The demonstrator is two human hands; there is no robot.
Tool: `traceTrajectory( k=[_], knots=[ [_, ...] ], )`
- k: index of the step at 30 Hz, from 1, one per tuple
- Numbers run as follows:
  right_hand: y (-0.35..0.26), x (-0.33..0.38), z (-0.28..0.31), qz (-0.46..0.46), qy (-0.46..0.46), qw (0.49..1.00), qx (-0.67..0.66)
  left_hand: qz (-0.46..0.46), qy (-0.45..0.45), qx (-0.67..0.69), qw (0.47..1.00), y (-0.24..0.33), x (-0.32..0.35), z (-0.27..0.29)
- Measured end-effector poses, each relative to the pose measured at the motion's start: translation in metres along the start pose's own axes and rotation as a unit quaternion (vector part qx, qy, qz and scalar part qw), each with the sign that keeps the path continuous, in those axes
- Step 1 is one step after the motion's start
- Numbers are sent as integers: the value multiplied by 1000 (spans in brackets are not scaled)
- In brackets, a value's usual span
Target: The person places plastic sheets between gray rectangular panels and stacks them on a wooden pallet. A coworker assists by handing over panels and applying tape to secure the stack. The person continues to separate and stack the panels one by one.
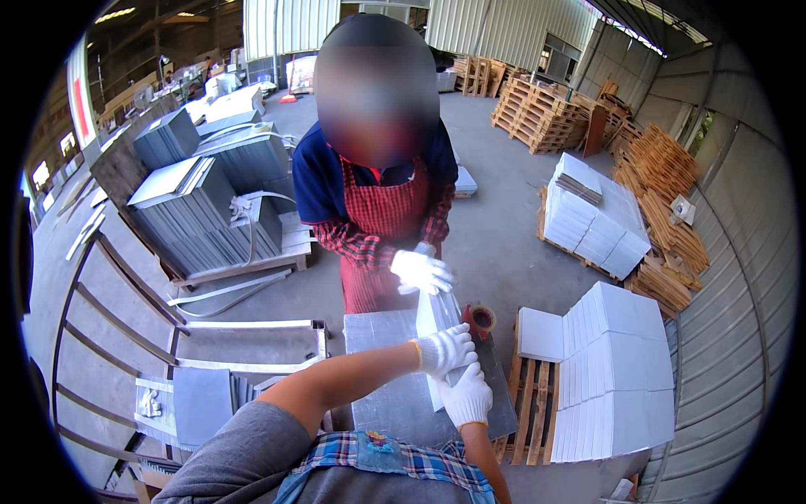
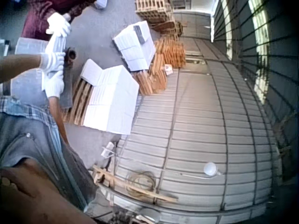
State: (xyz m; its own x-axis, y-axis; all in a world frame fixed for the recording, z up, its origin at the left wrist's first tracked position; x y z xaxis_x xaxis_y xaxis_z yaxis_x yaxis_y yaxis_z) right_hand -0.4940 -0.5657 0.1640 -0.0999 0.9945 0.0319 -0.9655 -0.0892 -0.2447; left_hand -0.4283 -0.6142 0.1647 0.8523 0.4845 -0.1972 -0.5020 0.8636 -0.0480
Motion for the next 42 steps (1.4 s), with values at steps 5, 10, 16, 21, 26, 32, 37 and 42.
traceTrajectory(
  k=[5,10,16,21,26,32,37,42],
  knots=[
    [5,-1,-3,4,3,1000,2,-10,15,-4,1000,4,-2,2],
    [-3,-1,-9,10,7,1000,4,3,-24,24,999,-2,7,8],
    [9,-5,-8,4,3,1000,-15,-9,-1,3,1000,-3,-5,0],
    [10,-7,-4,7,8,1000,-9,-21,19,9,1000,-2,-8,0],
    [12,-6,-7,16,22,1000,5,-19,45,11,999,-1,-8,1],
    [10,-12,0,4,0,1000,-3,-9,19,18,1000,-4,-11,5],
    [11,-9,2,-1,5,1000,3,-24,47,12,999,-2,-12,1],
    [13,-11,0,4,5,1000,0,-16,39,15,999,-4,-12,12]
  ],
)
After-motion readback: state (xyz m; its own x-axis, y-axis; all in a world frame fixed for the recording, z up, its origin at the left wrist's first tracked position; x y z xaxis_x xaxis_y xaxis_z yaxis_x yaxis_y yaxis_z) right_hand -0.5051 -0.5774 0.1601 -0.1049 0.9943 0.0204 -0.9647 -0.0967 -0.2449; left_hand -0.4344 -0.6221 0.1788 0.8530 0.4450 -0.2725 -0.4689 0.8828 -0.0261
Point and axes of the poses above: each hand's wrist, its own x-axis away from the middle knuckle, its own z-axis out of the back of the hand, y = z × x, the point moved 8 cm from there along -x, towards the middle knuckle, and after that the axes turned 3 degrees about z, right-handed, at the moved point
